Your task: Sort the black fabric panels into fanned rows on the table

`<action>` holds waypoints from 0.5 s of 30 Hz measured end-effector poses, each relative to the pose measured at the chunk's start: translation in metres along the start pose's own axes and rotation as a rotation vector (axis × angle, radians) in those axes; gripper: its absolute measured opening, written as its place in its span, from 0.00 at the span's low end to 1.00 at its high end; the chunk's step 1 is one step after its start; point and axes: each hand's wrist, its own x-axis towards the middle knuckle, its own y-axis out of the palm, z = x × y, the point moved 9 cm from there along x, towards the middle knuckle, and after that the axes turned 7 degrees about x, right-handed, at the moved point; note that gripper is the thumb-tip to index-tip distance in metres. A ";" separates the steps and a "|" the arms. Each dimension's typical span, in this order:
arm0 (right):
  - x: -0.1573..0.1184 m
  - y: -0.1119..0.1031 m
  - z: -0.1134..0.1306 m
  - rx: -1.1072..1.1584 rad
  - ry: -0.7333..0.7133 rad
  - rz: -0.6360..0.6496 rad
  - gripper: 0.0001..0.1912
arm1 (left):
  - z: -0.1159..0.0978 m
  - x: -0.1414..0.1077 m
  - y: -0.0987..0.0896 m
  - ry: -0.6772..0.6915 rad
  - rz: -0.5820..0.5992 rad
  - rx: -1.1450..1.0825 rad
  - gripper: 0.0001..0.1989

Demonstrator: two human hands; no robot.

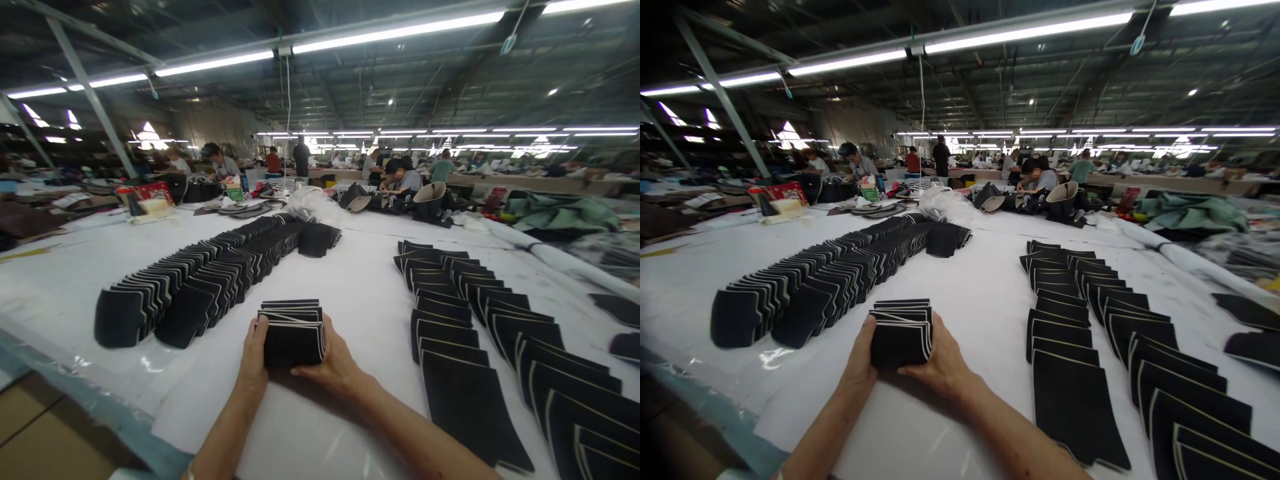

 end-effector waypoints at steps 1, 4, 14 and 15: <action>0.002 0.000 0.001 -0.045 0.015 0.023 0.47 | 0.001 0.000 0.001 -0.016 -0.020 -0.017 0.30; 0.016 -0.005 0.003 -0.202 0.106 0.068 0.39 | 0.000 0.001 0.005 -0.065 -0.065 -0.065 0.33; 0.104 -0.022 -0.002 -0.422 0.161 0.213 0.28 | 0.018 0.046 0.017 -0.122 -0.005 -0.024 0.42; 0.117 -0.024 -0.006 -0.447 0.159 0.230 0.28 | 0.019 0.050 0.016 -0.094 0.012 0.008 0.41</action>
